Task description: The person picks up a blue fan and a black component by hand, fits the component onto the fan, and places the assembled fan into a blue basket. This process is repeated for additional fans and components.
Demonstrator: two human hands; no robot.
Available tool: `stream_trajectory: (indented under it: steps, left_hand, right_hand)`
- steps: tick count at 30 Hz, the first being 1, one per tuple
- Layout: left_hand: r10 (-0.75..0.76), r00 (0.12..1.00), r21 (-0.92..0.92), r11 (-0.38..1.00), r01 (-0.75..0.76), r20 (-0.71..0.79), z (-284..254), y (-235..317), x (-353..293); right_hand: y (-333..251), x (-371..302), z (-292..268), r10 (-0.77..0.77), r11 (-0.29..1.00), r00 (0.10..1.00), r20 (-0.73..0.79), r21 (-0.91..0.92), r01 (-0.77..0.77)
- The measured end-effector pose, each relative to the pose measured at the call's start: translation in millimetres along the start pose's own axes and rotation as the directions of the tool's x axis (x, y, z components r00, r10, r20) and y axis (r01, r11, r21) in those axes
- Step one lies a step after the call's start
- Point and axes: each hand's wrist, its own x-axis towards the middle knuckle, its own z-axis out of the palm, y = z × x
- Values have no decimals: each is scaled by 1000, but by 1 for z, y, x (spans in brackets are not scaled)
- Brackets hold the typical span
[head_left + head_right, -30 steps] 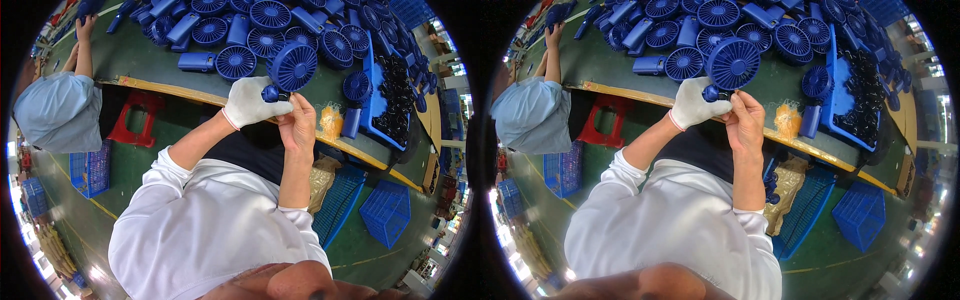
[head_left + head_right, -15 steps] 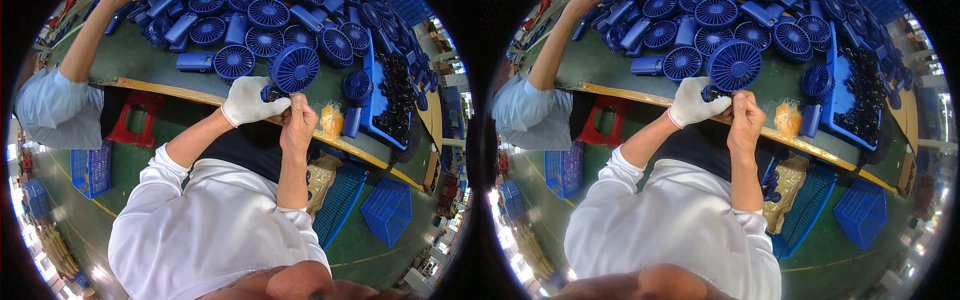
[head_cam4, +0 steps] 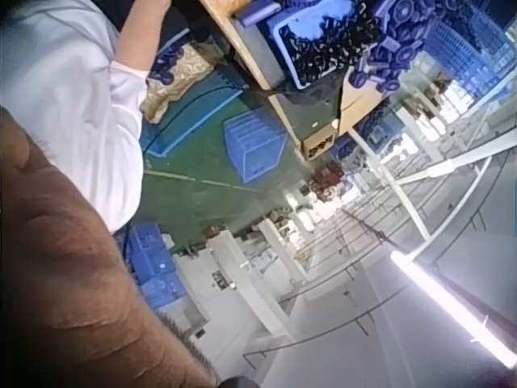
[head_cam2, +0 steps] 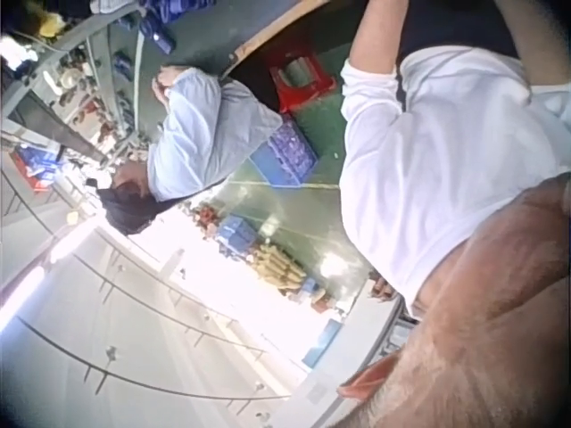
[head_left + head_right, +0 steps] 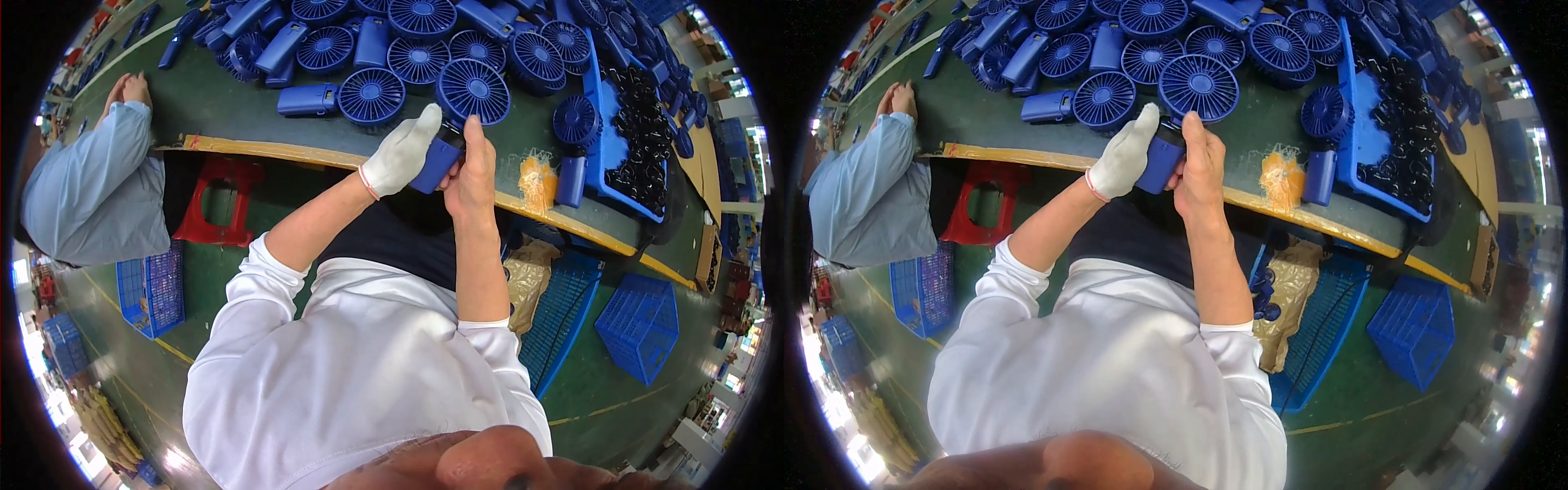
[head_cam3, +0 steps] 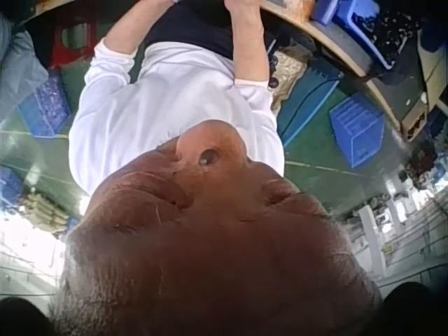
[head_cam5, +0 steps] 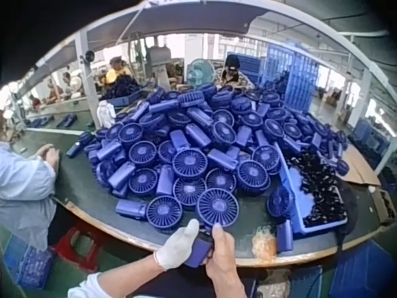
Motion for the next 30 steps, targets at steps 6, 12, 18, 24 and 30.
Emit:
stream_trajectory:
  steps: [6,12,18,24,30]
  left_hand:
    - [58,979,-2,998,-59,-198,11,-15,5]
    - [426,898,406,844,-351,-111,2,-4,-25]
    - [813,575,947,247,-204,-88,-92,8,-35]
    - [580,806,990,-132,-46,115,-133,8,-27]
    - [511,852,993,-46,-108,116,-127,8,-20]
  right_hand:
    - [-1,1,5,-485,749,874,-19,-526,404]
    - [-62,-20,-2,-495,518,866,67,-778,356]
    - [-96,-8,-67,-636,-287,768,73,-947,-147]
    - [-127,5,-98,-708,-359,681,189,-926,-116]
    - [-190,88,-188,-562,-671,736,379,-729,-137]
